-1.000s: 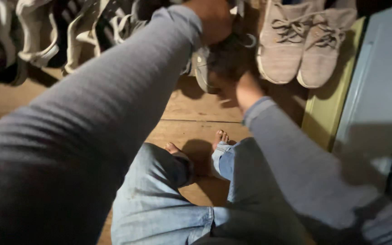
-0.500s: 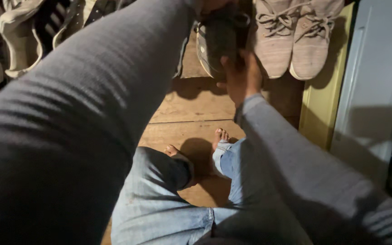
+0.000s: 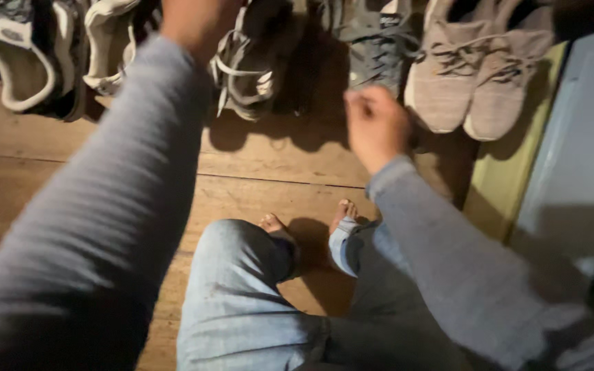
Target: The person unlaces a grey sneaker, removes the lace, and then relaces the same shoe. The person repeats this process on a second grey sneaker. The shoes are handled one at a time and placed back on a wooden shoe rack.
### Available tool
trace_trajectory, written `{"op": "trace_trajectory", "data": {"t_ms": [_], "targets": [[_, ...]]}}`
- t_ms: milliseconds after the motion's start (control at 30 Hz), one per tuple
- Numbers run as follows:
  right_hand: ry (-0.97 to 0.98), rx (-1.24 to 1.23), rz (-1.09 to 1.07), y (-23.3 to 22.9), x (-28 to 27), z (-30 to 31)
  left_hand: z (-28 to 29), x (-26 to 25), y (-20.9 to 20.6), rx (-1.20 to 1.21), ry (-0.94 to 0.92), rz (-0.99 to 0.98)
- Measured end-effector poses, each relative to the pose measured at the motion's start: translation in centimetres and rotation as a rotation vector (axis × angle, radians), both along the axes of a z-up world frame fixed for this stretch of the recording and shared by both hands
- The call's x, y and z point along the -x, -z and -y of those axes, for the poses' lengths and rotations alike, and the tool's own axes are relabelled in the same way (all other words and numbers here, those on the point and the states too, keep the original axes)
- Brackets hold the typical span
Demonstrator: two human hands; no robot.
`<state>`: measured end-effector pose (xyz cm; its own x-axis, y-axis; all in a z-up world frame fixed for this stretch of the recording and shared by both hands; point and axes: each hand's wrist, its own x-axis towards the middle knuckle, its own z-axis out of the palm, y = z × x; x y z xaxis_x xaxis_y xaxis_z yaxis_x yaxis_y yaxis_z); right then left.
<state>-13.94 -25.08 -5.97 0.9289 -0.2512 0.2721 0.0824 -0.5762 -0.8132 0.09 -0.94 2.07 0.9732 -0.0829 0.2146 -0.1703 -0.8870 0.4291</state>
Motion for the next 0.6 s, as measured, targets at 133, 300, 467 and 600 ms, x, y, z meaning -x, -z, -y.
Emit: {"op": "trace_trajectory", "data": {"t_ms": [133,300,467,600], "targets": [[-0.179,-0.260,-0.375,0.4,-5.5,-7.0,-1.4,2.5,1.6,0.175,-0.117,0.133],[-0.251,0.122,-0.103,-0.6,-8.7,-9.6,-1.1,8.7,-0.2,0.350,-0.179,0.175],[-0.227,0.077,-0.087,-9.2,-3.0,-6.4,-0.6,13.5,-11.5,0.625,-0.212,-0.133],[-0.263,0.054,-0.093,-20.2,1.5,-6.0,0.4,16.9,-20.7,0.553,0.065,-0.132]]}}
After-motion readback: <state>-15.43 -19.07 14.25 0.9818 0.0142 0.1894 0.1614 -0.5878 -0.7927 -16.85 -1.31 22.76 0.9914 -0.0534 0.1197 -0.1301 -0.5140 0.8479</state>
